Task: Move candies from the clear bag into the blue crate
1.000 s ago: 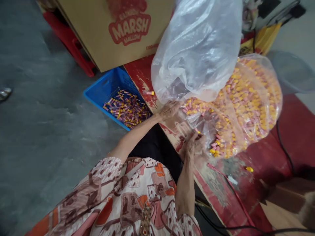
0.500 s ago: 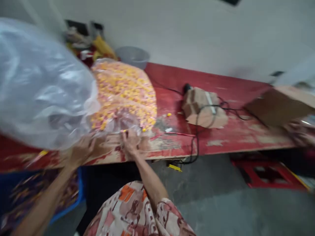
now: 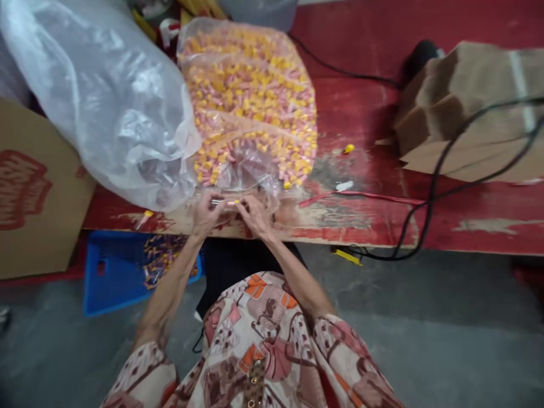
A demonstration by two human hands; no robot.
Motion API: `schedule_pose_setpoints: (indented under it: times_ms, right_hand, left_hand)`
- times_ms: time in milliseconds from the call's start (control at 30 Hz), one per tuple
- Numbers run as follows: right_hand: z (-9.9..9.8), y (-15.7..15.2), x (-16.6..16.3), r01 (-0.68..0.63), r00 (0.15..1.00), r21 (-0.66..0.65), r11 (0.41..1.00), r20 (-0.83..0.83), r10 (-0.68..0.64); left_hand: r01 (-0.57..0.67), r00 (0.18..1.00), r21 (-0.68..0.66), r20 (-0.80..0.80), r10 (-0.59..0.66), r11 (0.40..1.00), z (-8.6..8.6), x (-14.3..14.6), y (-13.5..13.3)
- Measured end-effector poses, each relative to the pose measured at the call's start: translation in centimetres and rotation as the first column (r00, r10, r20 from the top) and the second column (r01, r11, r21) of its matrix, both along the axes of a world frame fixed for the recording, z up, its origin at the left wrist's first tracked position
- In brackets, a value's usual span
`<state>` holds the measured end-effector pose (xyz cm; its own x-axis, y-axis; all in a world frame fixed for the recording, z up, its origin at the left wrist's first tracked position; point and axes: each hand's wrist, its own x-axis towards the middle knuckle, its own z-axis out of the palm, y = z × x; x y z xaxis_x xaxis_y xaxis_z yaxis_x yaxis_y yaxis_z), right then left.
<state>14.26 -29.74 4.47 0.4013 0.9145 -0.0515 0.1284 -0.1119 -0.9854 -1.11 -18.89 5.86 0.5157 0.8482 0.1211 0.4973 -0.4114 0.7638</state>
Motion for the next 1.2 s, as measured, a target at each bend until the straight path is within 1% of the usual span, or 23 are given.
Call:
schedule_pose_setpoints:
  times_ms: [33, 100, 167, 233, 300, 367, 467, 533, 600, 633, 700, 733, 767, 833, 867, 900, 933, 967, 1000, 1067, 1133, 1200]
  right_hand:
    - [-0.2, -0.4, 0.6, 0.034, 0.994, 0.017, 0.999, 0.101, -0.035]
    - [-0.6, -1.3, 2.1, 0.146, 0.951, 0.058, 0.988, 0.267, -0.157]
    - [-0.9, -2.0, 4.0, 0.284, 0.873, 0.111, 0.952, 0.381, -0.305]
    - [-1.2, -2.3, 6.0, 0.398, 0.768, 0.180, 0.899, 0.471, -0.434]
    - [-1.7, -2.2, 7.7, 0.438, 0.695, 0.218, 0.872, 0.533, -0.482]
    - [-2.5, -1.9, 9.0, 0.422, 0.675, 0.190, 0.886, 0.586, -0.447]
    - [-3.5, -1.6, 10.1, 0.397, 0.676, 0.105, 0.912, 0.639, -0.368]
    - [-3.6, -1.4, 10.4, 0.407, 0.677, 0.116, 0.906, 0.628, -0.384]
    - [-2.9, -1.0, 10.0, 0.419, 0.690, 0.179, 0.890, 0.574, -0.440]
    - [-2.4, -0.7, 9.6, 0.418, 0.705, 0.216, 0.882, 0.535, -0.465]
    - [-1.4, -0.2, 7.8, 0.387, 0.763, 0.261, 0.884, 0.448, -0.467]
    - [-1.0, 0.1, 6.7, 0.357, 0.798, 0.262, 0.896, 0.412, -0.439]
    - [-0.9, 0.5, 5.4, 0.321, 0.832, 0.251, 0.913, 0.386, -0.399]
    - [-1.3, 1.2, 3.0, 0.229, 0.874, 0.211, 0.950, 0.385, -0.296]
    - [-1.8, 1.6, 2.0, 0.168, 0.880, 0.190, 0.967, 0.414, -0.233]
    - [-2.5, 1.9, 1.3, 0.101, 0.876, 0.172, 0.980, 0.451, -0.170]
    - [-3.2, 2.2, 0.7, 0.038, 0.865, 0.160, 0.986, 0.490, -0.112]
    - [-3.8, 2.3, 0.4, -0.012, 0.850, 0.156, 0.988, 0.521, -0.072]
    - [-4.4, 2.4, 0.2, -0.044, 0.840, 0.159, 0.986, 0.541, -0.050]
    - [-5.0, 2.4, 0.3, -0.052, 0.838, 0.183, 0.982, 0.543, -0.056]
    - [-5.0, 2.2, 0.5, -0.049, 0.847, 0.195, 0.980, 0.528, -0.063]
    - [-4.6, 2.1, 0.7, -0.069, 0.858, 0.185, 0.980, 0.512, -0.036]
  left_hand:
    - [0.014, 0.997, 0.029, -0.074, -0.012, 0.999, 0.0, 0.2, -0.3]
    - [0.105, 0.966, 0.093, -0.246, -0.080, 0.990, 0.2, 0.9, -0.9]
    - [0.218, 0.898, 0.124, -0.414, -0.149, 0.968, 0.9, 1.8, -1.3]
    - [0.289, 0.826, 0.111, -0.532, -0.189, 0.951, 1.7, 2.5, -1.4]
    - [0.313, 0.782, 0.077, -0.586, -0.212, 0.947, 2.5, 3.0, -1.5]
    - [0.282, 0.788, 0.068, -0.585, -0.191, 0.957, 2.9, 3.4, -1.8]
    - [0.173, 0.826, 0.066, -0.553, -0.108, 0.983, 2.9, 4.1, -2.4]
    - [0.120, 0.845, 0.042, -0.528, -0.080, 0.992, 3.0, 4.0, -2.4]
    - [0.061, 0.862, 0.042, -0.505, -0.031, 0.997, 3.3, 2.6, -2.2]
    - [0.019, 0.867, 0.055, -0.498, 0.011, 0.998, 3.6, 1.2, -2.1]
    - [-0.111, 0.854, 0.114, -0.498, 0.154, 0.987, 4.0, -3.0, -2.2]
    - [-0.177, 0.833, 0.158, -0.502, 0.233, 0.972, 4.1, -5.5, -2.4]
    - [-0.257, 0.802, 0.221, -0.495, 0.336, 0.941, 4.1, -8.2, -2.6]
    - [-0.358, 0.726, 0.368, -0.468, 0.503, 0.858, 3.7, -13.1, -2.9]
    - [-0.389, 0.701, 0.425, -0.439, 0.562, 0.817, 3.3, -15.0, -2.8]
    - [-0.403, 0.696, 0.464, -0.404, 0.594, 0.789, 2.9, -16.3, -2.5]
    - [-0.411, 0.708, 0.484, -0.364, 0.605, 0.772, 2.4, -16.9, -2.0]
    - [-0.411, 0.733, 0.489, -0.324, 0.598, 0.769, 2.0, -17.0, -1.3]
    - [-0.406, 0.764, 0.483, -0.287, 0.578, 0.776, 1.5, -16.5, -0.3]
    - [-0.391, 0.812, 0.450, -0.241, 0.531, 0.802, 0.5, -14.1, 2.1]
    - [-0.391, 0.831, 0.406, -0.230, 0.507, 0.826, -0.4, -11.1, 4.9]
    - [-0.403, 0.836, 0.360, -0.230, 0.498, 0.842, -0.9, -8.7, 7.4]
